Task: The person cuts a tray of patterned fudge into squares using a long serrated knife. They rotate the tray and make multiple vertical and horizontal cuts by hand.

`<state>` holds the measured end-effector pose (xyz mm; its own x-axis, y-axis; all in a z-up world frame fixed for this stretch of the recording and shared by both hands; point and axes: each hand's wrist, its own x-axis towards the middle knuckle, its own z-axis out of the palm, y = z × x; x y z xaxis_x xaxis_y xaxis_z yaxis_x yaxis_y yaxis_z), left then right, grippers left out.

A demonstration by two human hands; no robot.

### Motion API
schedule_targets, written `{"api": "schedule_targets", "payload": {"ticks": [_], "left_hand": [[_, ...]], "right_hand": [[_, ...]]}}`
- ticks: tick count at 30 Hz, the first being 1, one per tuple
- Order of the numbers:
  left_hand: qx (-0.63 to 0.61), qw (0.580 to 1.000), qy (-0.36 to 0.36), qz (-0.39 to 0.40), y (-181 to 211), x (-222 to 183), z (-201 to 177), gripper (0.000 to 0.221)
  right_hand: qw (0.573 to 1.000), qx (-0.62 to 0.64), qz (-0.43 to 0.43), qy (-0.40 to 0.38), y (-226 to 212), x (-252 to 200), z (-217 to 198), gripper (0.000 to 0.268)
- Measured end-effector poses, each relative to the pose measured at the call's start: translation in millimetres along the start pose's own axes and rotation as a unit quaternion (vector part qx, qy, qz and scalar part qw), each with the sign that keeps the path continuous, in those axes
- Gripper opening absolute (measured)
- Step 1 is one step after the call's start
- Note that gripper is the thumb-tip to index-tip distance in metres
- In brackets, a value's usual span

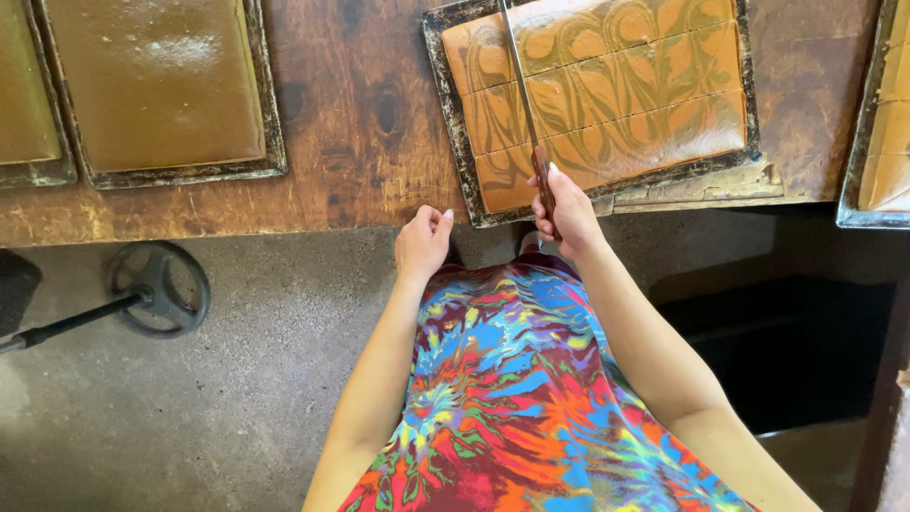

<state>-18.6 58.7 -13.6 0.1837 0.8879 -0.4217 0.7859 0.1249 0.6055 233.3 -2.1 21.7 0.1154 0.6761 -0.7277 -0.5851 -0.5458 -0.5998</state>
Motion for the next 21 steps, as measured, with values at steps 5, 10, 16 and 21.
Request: {"api": "schedule_targets", "payload": {"ticks": [5, 10, 16, 21], "left_hand": [[-0.01, 1.0, -0.002, 0.012, 8, 4, -3, 0.037], [-0.026, 1.0, -0.005, 0.014, 14, 8, -7, 0.035], [-0.028, 0.998, 0.01, 0.06, 22, 17, -6, 0.034], [0.007, 0.993, 0.034, 0.112, 31, 22, -5, 0.033]], "right_hand": [[1.0, -0.001, -0.004, 0.007, 3, -2, 0, 0.04], [1.0, -0.002, -0.012, 0.002, 6, -7, -2, 0.041], [1.0, 0.006, 0.006, 0.01, 3, -7, -1, 0.04], [1.0, 0.0, 0.005, 0.01, 3, -8, -2, 0.04]]}}
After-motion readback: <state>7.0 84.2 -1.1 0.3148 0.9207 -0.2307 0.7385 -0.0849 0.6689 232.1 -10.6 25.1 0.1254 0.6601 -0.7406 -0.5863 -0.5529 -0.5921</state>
